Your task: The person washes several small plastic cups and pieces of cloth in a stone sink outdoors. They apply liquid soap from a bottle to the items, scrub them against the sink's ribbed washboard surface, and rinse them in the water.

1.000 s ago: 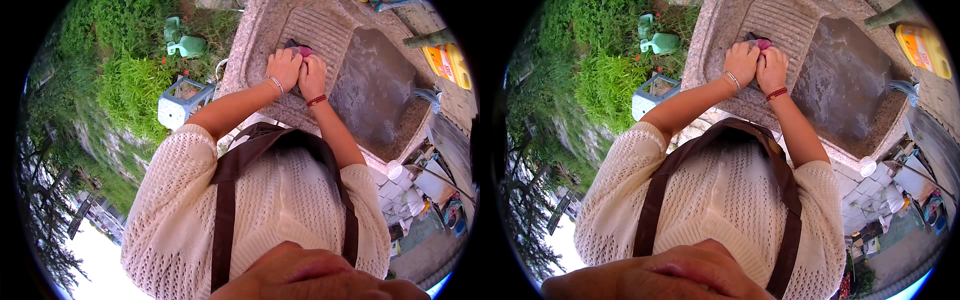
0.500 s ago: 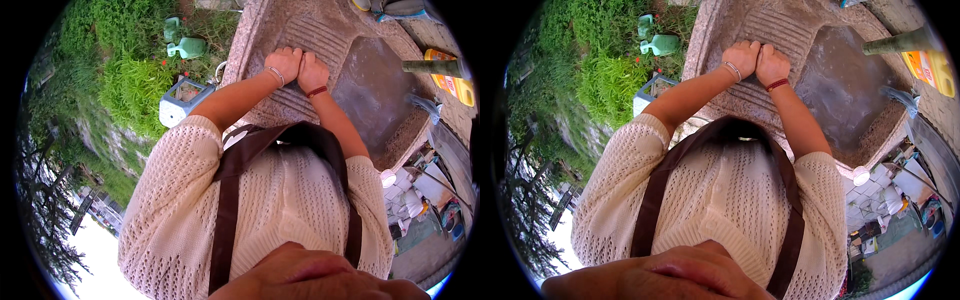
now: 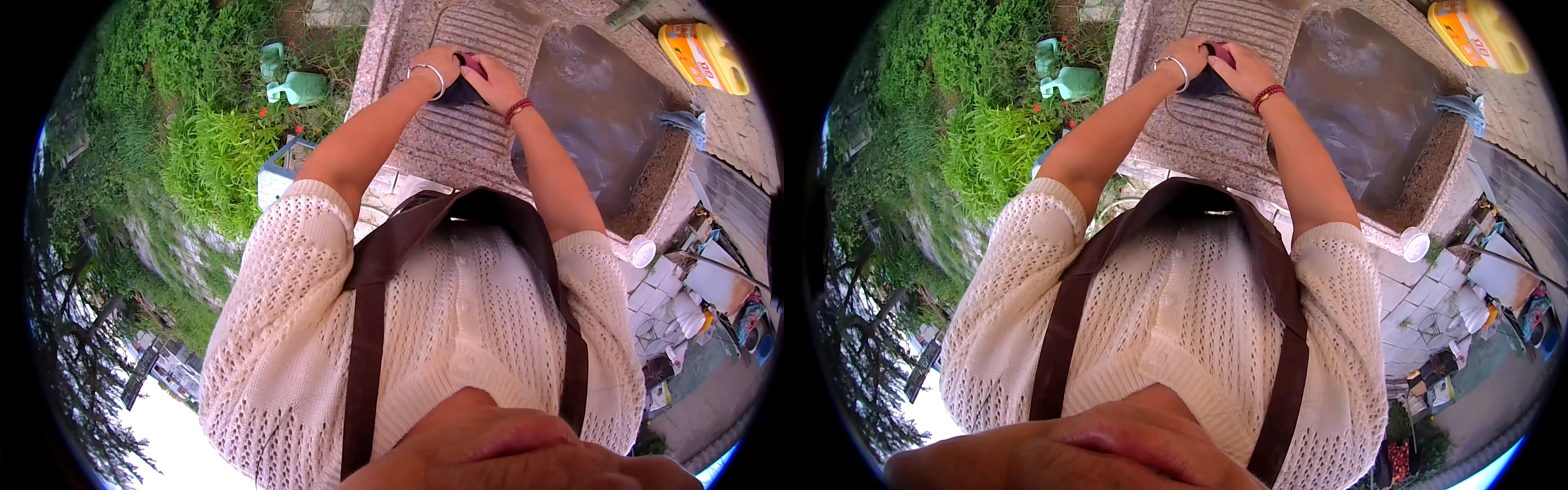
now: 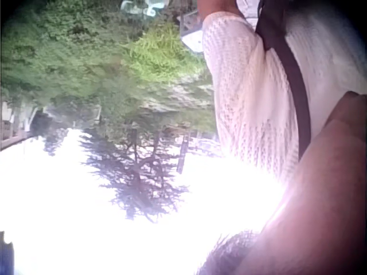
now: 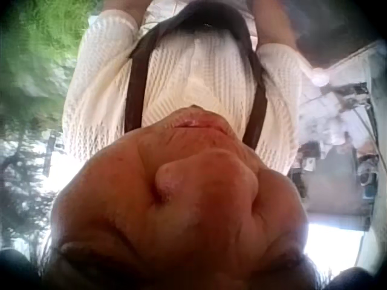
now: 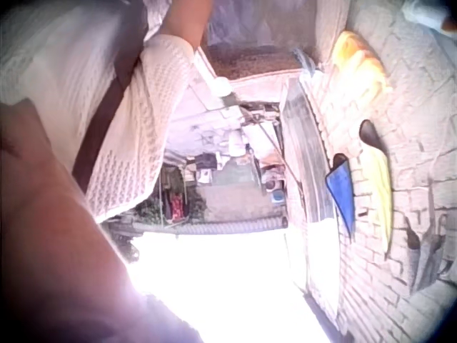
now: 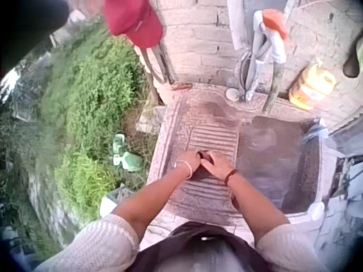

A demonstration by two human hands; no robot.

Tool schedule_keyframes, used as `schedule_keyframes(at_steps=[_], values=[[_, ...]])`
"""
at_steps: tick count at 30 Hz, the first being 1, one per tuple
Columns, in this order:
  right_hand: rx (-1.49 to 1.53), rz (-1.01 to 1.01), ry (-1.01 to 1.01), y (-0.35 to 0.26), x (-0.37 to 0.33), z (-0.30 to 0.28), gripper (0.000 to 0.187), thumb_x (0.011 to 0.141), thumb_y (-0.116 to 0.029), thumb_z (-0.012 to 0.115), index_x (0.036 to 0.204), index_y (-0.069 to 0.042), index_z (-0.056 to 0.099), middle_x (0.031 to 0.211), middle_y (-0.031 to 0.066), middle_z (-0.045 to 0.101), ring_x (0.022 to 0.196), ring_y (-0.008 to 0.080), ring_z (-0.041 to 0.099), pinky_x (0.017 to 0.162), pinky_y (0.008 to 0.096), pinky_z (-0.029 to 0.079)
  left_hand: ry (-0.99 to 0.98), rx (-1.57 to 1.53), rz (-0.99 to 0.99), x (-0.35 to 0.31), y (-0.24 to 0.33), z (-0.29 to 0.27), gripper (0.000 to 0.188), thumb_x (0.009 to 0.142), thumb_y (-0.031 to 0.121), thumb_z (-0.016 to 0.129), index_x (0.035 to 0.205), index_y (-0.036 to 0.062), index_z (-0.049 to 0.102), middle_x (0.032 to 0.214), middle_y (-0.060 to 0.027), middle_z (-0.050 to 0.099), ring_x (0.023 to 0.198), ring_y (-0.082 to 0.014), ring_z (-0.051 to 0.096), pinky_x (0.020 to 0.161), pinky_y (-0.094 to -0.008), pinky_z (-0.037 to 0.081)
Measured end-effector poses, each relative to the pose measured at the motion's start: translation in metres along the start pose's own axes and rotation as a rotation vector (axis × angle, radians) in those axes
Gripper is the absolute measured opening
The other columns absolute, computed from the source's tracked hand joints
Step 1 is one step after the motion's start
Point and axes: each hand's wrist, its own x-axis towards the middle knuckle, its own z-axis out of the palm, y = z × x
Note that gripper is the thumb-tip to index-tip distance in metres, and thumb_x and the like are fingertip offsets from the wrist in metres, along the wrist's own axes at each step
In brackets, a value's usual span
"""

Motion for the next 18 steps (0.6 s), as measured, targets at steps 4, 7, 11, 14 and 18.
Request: schedule_keyframes(at_steps=[4,7,11,14,18], values=[[-0.071,-0.148,0.166,-0.004,-0.042,-0.012,0.039,0.073,-0.031,0.063,0.1,-0.004,0.055,0.098,0.0151,0.058,0.092,0.0322,0.054,0.081,0.0394,0.042,0.05,-0.026,0.228,-0.031,0.023,-0.021,0.02,0.081,0.021,0.048,0.09,0.005,0.055,0.084,-0.0143,0.061,0.078,-0.0354,0.057,0.07,-0.0402,0.046],[0.119,-0.113,0.456,0.015,-0.064,-0.027,0.023,0.07,-0.014,0.06,0.088,-0.001,0.056,0.097,0.0141,0.059,0.092,0.0308,0.054,0.081,0.0353,0.043,0.109,-0.388,0.394,-0.051,0.043,-0.026,0.017,0.079,0.017,0.053,0.089,0.0032,0.053,0.081,-0.0127,0.061,0.078,-0.0329,0.058,0.069,-0.0378,0.046],[0.419,0.365,0.807,0.076,-0.102,-0.071,0.02,0.072,-0.013,0.061,0.081,0.004,0.057,0.075,0.0056,0.059,0.067,0.0088,0.053,0.061,0.022,0.044,0.162,-0.158,0.511,-0.067,0.026,-0.03,0.023,0.076,0.013,0.057,0.095,0.0017,0.053,0.1,-0.0161,0.058,0.095,-0.0337,0.052,0.081,-0.0357,0.042],[0.4,0.817,1.072,0.151,-0.145,-0.108,0.021,0.067,-0.012,0.063,0.078,0.005,0.058,0.071,0.0053,0.058,0.063,0.013,0.053,0.059,0.0269,0.043,0.09,0.01,0.378,-0.085,-0.012,-0.013,0.024,0.076,0.016,0.057,0.094,0.0012,0.053,0.113,-0.0202,0.05,0.106,-0.0359,0.046,0.089,-0.039,0.037],[-0.263,1.088,0.937,0.178,-0.186,-0.1,0.038,0.062,-0.022,0.061,0.094,0.0,0.057,0.084,0.0223,0.062,0.081,0.0374,0.06,0.079,0.0394,0.046,0.216,0.244,0.513,-0.124,-0.04,0.001,0.022,0.076,0.02,0.058,0.091,0.0042,0.055,0.12,-0.0189,0.045,0.113,-0.0357,0.04,0.092,-0.045,0.033]])
